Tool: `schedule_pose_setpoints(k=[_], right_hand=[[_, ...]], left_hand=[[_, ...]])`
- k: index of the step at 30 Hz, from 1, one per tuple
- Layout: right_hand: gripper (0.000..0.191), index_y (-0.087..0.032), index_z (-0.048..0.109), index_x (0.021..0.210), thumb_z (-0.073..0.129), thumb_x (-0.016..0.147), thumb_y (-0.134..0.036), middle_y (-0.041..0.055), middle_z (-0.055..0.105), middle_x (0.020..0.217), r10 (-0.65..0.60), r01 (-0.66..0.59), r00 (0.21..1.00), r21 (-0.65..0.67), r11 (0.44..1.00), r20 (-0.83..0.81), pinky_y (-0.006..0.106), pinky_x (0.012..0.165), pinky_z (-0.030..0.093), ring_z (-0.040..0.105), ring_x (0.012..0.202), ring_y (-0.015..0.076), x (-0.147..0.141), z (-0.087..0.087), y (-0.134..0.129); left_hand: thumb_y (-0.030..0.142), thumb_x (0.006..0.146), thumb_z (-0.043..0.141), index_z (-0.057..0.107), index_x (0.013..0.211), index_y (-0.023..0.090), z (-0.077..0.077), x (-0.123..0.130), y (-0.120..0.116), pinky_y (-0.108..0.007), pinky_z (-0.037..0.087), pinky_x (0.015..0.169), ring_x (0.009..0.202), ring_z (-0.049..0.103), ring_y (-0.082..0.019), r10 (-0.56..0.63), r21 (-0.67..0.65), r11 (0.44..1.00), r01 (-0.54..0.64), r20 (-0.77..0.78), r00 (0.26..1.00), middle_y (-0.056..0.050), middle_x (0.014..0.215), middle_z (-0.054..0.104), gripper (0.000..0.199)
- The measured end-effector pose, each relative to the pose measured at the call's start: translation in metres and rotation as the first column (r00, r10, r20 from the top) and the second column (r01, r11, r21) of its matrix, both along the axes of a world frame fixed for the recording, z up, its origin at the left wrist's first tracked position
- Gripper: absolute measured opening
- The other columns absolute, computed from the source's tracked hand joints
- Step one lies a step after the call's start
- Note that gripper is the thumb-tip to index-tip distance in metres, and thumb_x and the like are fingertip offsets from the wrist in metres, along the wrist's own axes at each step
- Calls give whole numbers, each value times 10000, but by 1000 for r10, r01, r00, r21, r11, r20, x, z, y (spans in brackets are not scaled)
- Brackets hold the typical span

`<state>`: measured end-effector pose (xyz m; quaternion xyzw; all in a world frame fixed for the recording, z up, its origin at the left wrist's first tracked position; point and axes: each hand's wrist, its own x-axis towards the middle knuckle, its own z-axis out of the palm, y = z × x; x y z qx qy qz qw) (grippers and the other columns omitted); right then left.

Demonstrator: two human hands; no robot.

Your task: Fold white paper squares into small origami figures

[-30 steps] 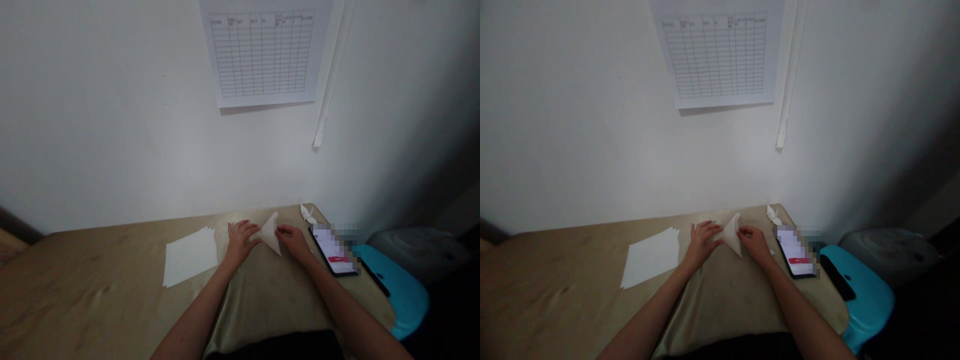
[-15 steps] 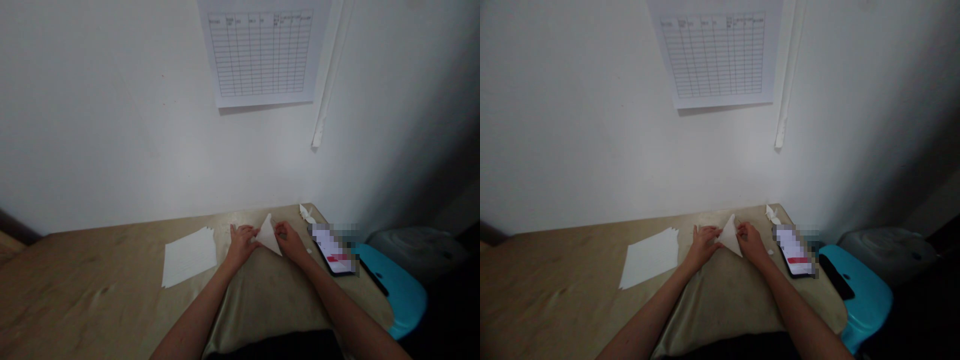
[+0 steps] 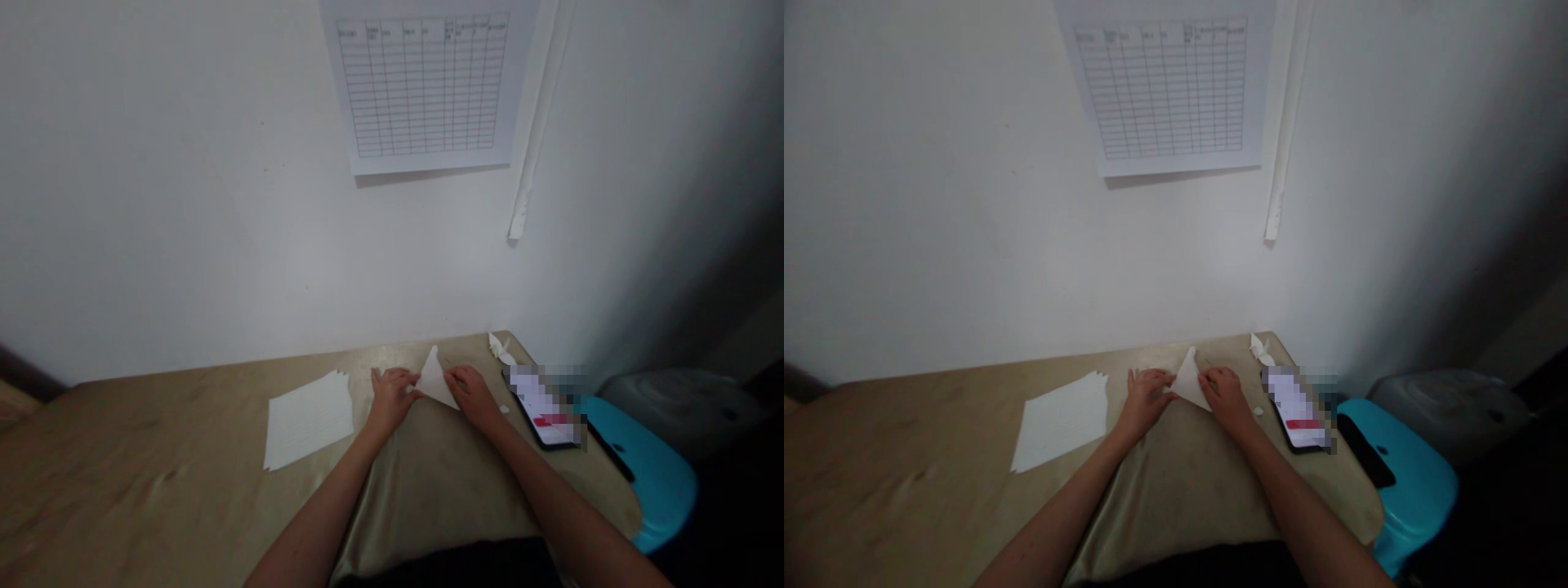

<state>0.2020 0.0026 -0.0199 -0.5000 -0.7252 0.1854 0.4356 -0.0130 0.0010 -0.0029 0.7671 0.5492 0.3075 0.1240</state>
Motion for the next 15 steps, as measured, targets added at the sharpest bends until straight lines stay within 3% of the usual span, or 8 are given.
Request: schedule_pose_setpoints(k=[8, 12, 15], right_hand=[[331, -215, 691, 964, 442, 969, -433, 78, 707, 978, -4, 2, 997, -33, 999, -73, 364, 896, 459, 621, 957, 227, -3, 3, -5], [261, -208, 696, 1001, 621, 870, -421, 86, 700, 1023, -26, 24, 998, -29, 999, -65, 396, 950, 454, 620, 1003, 246, -5, 3, -7], [232, -206, 698, 1002, 622, 870, -381, 91, 699, 1025, -32, 30, 997, -36, 999, -64, 417, 968, 452, 619, 1018, 253, -6, 1, -7]], left_hand=[[273, 811, 729, 740, 1034, 297, -3, 0, 0, -680, 15, 1163, 1152, 593, -259, 6, 11, 1000, -6, 9, 1000, -43, 1097, 727, 224], [277, 832, 702, 732, 1053, 304, -3, 1, 0, -676, 20, 1166, 1156, 590, -260, 11, 5, 1000, -11, 11, 1000, -42, 1119, 724, 225], [270, 833, 701, 730, 1055, 301, -2, 1, -1, -676, 25, 1167, 1156, 591, -259, 18, -2, 1000, -18, 14, 1000, -46, 1130, 722, 226]])
